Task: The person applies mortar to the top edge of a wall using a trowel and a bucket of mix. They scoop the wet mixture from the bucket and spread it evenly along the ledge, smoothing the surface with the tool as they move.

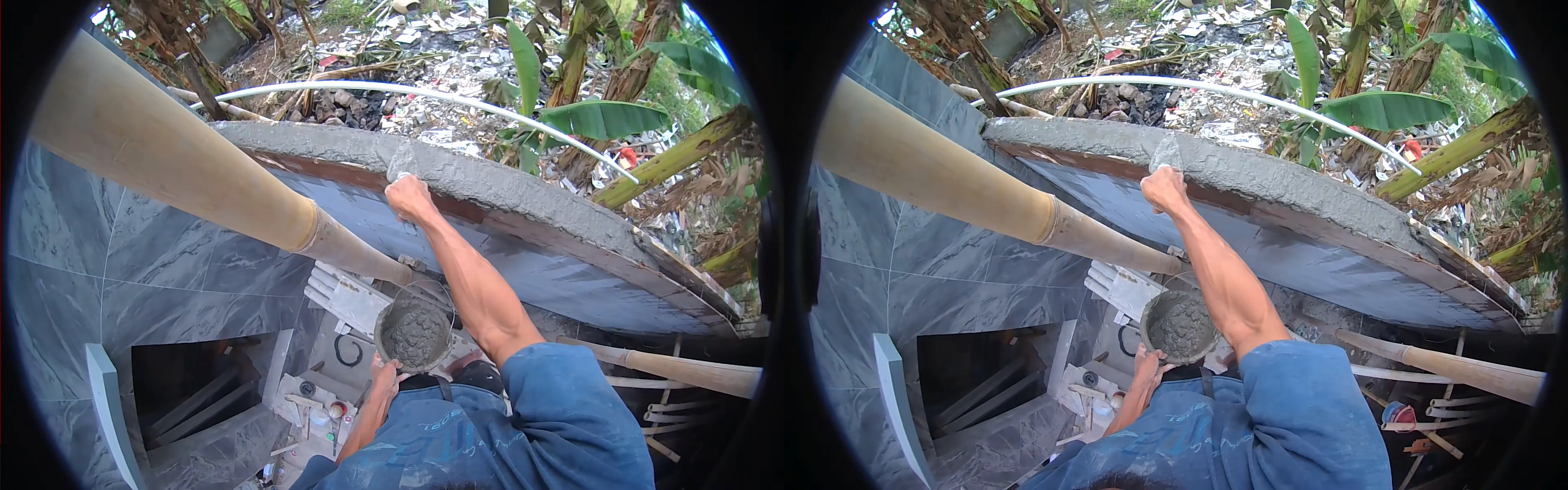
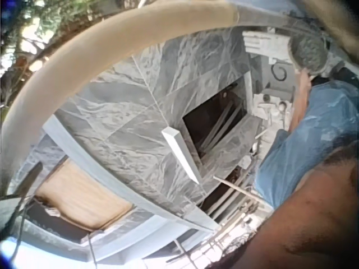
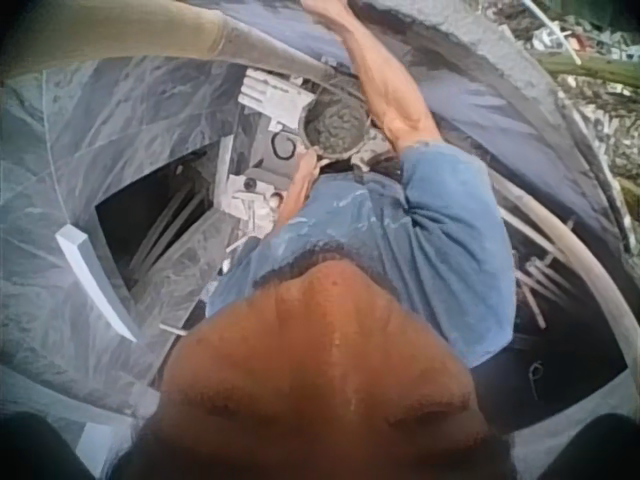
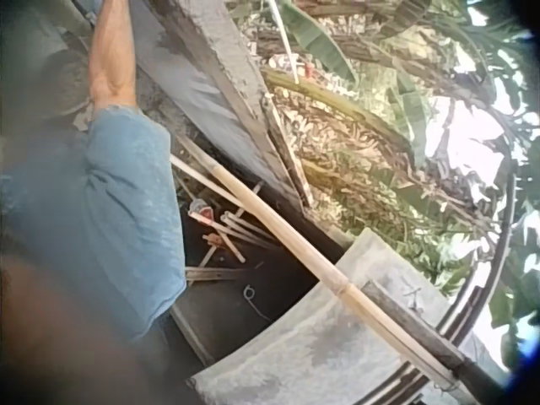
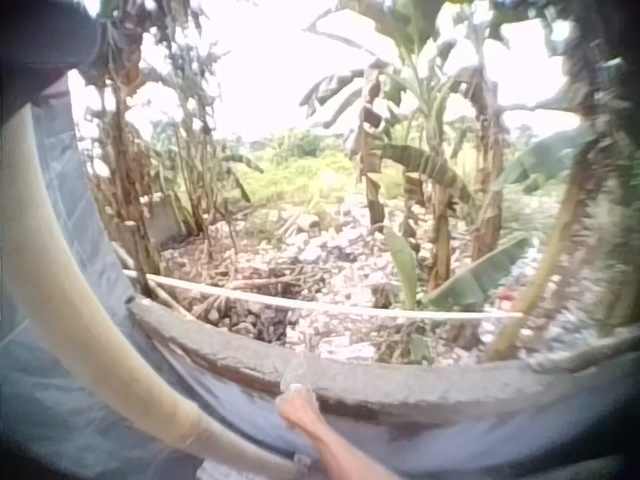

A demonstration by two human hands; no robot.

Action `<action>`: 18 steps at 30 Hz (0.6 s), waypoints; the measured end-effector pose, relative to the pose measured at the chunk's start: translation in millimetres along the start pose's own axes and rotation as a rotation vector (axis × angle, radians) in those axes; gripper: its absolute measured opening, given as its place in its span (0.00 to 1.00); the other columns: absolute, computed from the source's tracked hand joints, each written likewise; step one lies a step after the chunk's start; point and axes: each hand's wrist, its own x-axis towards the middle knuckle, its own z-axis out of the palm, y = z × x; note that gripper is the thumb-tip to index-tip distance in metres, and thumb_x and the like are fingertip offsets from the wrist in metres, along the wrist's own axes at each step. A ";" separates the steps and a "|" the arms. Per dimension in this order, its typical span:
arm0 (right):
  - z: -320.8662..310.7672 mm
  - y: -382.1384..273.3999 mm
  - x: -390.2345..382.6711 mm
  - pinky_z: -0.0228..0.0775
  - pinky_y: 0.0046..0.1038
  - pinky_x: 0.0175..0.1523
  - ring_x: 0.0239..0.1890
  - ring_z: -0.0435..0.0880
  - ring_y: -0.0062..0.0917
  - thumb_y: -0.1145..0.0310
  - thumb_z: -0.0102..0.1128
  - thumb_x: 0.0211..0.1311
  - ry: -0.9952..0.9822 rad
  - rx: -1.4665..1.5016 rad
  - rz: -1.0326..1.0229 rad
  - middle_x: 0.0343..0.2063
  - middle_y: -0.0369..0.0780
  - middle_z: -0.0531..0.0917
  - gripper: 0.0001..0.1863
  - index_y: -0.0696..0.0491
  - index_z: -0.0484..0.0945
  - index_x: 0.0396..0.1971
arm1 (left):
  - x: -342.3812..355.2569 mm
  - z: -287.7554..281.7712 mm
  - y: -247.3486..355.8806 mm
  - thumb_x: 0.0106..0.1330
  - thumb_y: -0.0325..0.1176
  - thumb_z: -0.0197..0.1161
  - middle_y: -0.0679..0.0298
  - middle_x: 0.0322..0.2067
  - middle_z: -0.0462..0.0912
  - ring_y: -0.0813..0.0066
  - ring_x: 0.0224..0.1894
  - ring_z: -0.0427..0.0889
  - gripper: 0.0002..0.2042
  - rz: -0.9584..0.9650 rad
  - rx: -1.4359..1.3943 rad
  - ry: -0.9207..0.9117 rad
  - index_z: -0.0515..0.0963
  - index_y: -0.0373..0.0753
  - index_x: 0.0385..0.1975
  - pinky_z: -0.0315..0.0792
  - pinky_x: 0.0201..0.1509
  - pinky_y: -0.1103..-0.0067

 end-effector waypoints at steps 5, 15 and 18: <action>18.0 -86.4 26.2 0.81 0.38 0.44 0.37 0.87 0.47 0.66 0.51 0.53 -0.089 0.080 -0.085 0.35 0.59 0.83 0.21 0.72 0.79 0.34 | -18.2 7.2 14.4 0.54 0.12 0.47 0.61 0.37 0.68 0.71 0.36 0.72 0.24 0.042 -0.048 -0.015 0.63 0.44 0.50 0.78 0.43 0.48; -7.0 -25.9 7.3 0.76 0.41 0.54 0.51 0.81 0.48 0.69 0.56 0.51 0.026 -0.242 -0.027 0.45 0.56 0.82 0.20 0.66 0.80 0.42 | -7.3 -8.2 17.4 0.56 0.13 0.46 0.56 0.42 0.69 0.66 0.37 0.75 0.21 0.065 0.015 0.033 0.60 0.40 0.49 0.80 0.40 0.48; -73.5 39.2 -48.7 0.76 0.44 0.53 0.48 0.82 0.52 0.69 0.55 0.49 0.195 -0.224 0.072 0.44 0.59 0.81 0.21 0.70 0.78 0.41 | -2.4 0.1 19.7 0.56 0.14 0.47 0.55 0.43 0.69 0.63 0.38 0.75 0.23 0.050 0.083 0.009 0.59 0.39 0.53 0.81 0.40 0.49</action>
